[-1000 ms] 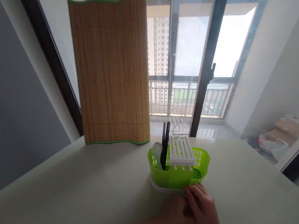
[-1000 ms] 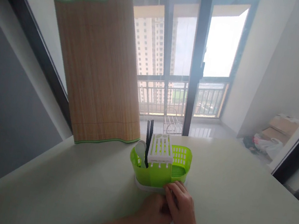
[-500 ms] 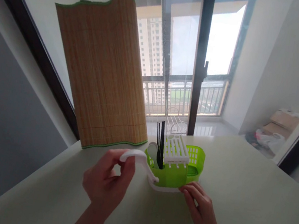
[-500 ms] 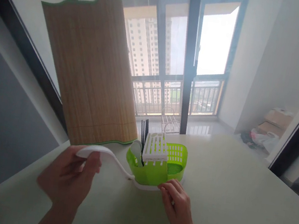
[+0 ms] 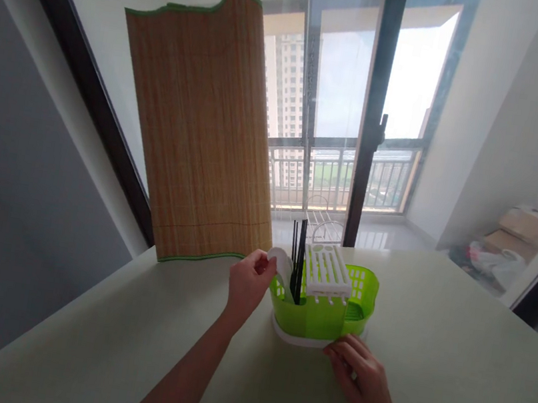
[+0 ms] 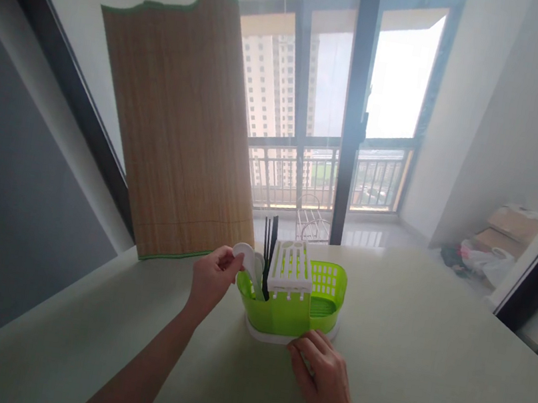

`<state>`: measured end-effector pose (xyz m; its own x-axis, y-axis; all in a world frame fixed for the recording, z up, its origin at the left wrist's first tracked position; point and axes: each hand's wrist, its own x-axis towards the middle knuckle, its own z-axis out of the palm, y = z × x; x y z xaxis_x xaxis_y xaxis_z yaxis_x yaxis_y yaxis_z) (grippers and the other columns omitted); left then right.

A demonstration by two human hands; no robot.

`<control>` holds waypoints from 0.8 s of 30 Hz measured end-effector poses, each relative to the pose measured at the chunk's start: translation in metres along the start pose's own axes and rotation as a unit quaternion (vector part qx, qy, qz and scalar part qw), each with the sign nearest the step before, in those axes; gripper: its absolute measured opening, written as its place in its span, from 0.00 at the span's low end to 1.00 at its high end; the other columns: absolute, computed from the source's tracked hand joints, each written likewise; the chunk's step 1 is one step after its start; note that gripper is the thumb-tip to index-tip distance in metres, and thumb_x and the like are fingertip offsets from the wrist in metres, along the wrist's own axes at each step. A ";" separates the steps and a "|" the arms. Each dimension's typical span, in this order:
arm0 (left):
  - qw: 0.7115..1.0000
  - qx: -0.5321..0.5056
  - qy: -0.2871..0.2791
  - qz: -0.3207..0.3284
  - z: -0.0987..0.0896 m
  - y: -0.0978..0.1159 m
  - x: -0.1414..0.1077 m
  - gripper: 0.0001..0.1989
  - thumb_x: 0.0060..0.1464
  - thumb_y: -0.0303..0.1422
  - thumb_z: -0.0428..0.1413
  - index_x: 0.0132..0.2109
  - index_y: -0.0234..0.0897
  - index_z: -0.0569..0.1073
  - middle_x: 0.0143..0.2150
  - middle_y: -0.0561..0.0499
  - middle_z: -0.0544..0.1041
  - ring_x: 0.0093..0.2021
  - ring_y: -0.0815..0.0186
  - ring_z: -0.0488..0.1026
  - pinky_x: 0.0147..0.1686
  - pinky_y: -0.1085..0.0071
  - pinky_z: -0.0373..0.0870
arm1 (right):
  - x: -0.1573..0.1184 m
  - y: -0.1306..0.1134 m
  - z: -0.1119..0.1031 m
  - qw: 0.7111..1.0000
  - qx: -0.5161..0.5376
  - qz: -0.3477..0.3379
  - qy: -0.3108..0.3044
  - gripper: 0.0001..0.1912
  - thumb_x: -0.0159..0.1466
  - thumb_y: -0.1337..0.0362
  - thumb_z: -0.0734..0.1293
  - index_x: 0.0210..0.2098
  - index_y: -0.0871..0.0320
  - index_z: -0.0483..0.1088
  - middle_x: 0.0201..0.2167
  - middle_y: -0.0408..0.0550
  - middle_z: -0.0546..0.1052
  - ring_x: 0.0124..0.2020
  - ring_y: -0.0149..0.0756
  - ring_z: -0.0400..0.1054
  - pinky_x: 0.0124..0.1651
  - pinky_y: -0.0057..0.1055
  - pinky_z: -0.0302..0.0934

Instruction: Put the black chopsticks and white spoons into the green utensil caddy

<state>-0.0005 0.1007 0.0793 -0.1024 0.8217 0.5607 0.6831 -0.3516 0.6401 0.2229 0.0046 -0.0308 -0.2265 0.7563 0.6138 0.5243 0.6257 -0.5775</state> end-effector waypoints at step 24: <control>0.909 0.002 -0.280 0.308 -0.001 0.053 -0.134 0.07 0.58 0.40 0.51 0.35 0.51 0.73 0.30 0.48 0.73 0.31 0.64 0.71 0.29 0.67 0.69 | -0.002 0.001 0.003 0.996 -0.082 -0.017 -0.023 0.10 0.68 0.65 0.57 0.34 0.56 0.68 0.30 0.46 0.71 0.33 0.35 0.66 0.35 0.29 0.60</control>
<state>0.0491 -0.0289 0.0386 0.6846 0.5686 0.4562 0.4883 -0.8223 0.2921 0.2210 0.0039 -0.0343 -0.2816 0.7462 0.6032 0.6422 0.6137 -0.4594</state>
